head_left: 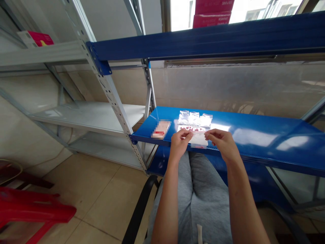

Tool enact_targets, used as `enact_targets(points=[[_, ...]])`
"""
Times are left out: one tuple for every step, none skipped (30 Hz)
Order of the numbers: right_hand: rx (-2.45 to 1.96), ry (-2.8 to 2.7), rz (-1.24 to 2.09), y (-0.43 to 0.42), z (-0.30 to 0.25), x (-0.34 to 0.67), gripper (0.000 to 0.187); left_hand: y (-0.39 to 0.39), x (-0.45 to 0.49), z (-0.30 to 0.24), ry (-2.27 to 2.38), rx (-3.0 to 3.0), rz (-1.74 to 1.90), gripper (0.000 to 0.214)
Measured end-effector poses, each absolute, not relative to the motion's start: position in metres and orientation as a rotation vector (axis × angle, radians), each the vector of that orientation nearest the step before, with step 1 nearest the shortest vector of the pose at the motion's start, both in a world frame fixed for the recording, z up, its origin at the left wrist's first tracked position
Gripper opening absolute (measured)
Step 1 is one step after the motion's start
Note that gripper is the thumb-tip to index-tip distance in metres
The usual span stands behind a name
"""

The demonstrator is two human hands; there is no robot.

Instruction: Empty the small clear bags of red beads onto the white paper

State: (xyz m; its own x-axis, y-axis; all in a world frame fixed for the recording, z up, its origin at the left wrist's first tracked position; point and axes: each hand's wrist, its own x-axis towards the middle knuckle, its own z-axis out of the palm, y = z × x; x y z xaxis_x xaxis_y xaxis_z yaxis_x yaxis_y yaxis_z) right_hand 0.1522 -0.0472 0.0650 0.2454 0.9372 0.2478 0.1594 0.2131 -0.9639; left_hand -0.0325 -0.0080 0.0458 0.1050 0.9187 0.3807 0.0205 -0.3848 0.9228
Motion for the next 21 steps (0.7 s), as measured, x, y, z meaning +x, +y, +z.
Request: enact_targets(points=[[-1.237, -1.21, 0.795, -0.0474, 0.0654, 0.1518, 0.031, -0.0081, -0.0321, 0.0461, 0.958, 1.565, 1.396, 0.021], [-1.231, -1.221, 0.817, -0.0477, 0.0659, 0.1513, 0.032, -0.0083, -0.0317, 0.0465, 0.965, 1.553, 1.401, 0.021], [-1.223, -1.235, 0.841, -0.0479, 0.0663, 0.1506, 0.033, -0.0087, -0.0311, 0.047, 0.971, 1.536, 1.407, 0.021], [-1.212, -1.25, 0.865, -0.0482, 0.0666, 0.1498, 0.034, -0.0091, -0.0304, 0.0476, 0.973, 1.515, 1.412, 0.021], [-1.204, -1.262, 0.885, -0.0484, 0.0668, 0.1489, 0.035, -0.0097, -0.0298, 0.0481, 0.969, 1.496, 1.414, 0.021], [-1.201, -1.27, 0.897, -0.0485, 0.0668, 0.1478, 0.036, -0.0102, -0.0291, 0.0486, 0.96, 1.481, 1.413, 0.022], [-1.204, -1.275, 0.902, -0.0486, 0.0668, 0.1468, 0.036, -0.0107, -0.0285, 0.049, 0.95, 1.471, 1.406, 0.022], [-1.211, -1.278, 0.898, -0.0488, 0.0669, 0.1457, 0.036, -0.0112, -0.0281, 0.0493, 0.939, 1.464, 1.398, 0.023], [-1.219, -1.28, 0.889, -0.0489, 0.067, 0.1448, 0.036, -0.0115, -0.0277, 0.0495, 0.928, 1.462, 1.388, 0.024], [-1.225, -1.284, 0.88, -0.0492, 0.0674, 0.1441, 0.036, -0.0118, -0.0276, 0.0496, 0.919, 1.463, 1.378, 0.025], [-1.226, -1.287, 0.872, -0.0497, 0.068, 0.1437, 0.035, -0.0119, -0.0276, 0.0496, 0.913, 1.465, 1.369, 0.025], [-1.222, -1.291, 0.867, -0.0502, 0.0688, 0.1434, 0.035, -0.0119, -0.0277, 0.0494, 0.911, 1.468, 1.363, 0.026], [-1.214, -1.295, 0.864, -0.0509, 0.0697, 0.1434, 0.034, -0.0118, -0.028, 0.049, 0.909, 1.472, 1.359, 0.026], [-1.204, -1.301, 0.864, -0.0516, 0.0707, 0.1435, 0.034, -0.0116, -0.0283, 0.0486, 0.905, 1.478, 1.357, 0.026], [-1.192, -1.31, 0.866, -0.0523, 0.0717, 0.1438, 0.033, -0.0114, -0.0287, 0.048, 0.903, 1.484, 1.355, 0.026], [-1.177, -1.318, 0.866, -0.053, 0.0725, 0.1441, 0.033, -0.0112, -0.029, 0.0475, 0.901, 1.49, 1.356, 0.026], [-1.161, -1.326, 0.866, -0.0535, 0.0731, 0.1444, 0.032, -0.0111, -0.0292, 0.047, 0.899, 1.496, 1.356, 0.026], [-1.144, -1.333, 0.865, -0.0539, 0.0735, 0.1447, 0.031, -0.0111, -0.0294, 0.0466, 0.896, 1.502, 1.355, 0.026], [-1.131, -1.34, 0.864, -0.0541, 0.0736, 0.1449, 0.029, -0.0112, -0.0294, 0.0464, 0.892, 1.507, 1.354, 0.026], [-1.123, -1.344, 0.864, -0.0543, 0.0736, 0.1451, 0.028, -0.0114, -0.0294, 0.0464, 0.888, 1.512, 1.352, 0.026], [-1.121, -1.347, 0.867, -0.0544, 0.0735, 0.1451, 0.028, -0.0117, -0.0293, 0.0466, 0.882, 1.516, 1.348, 0.026]])
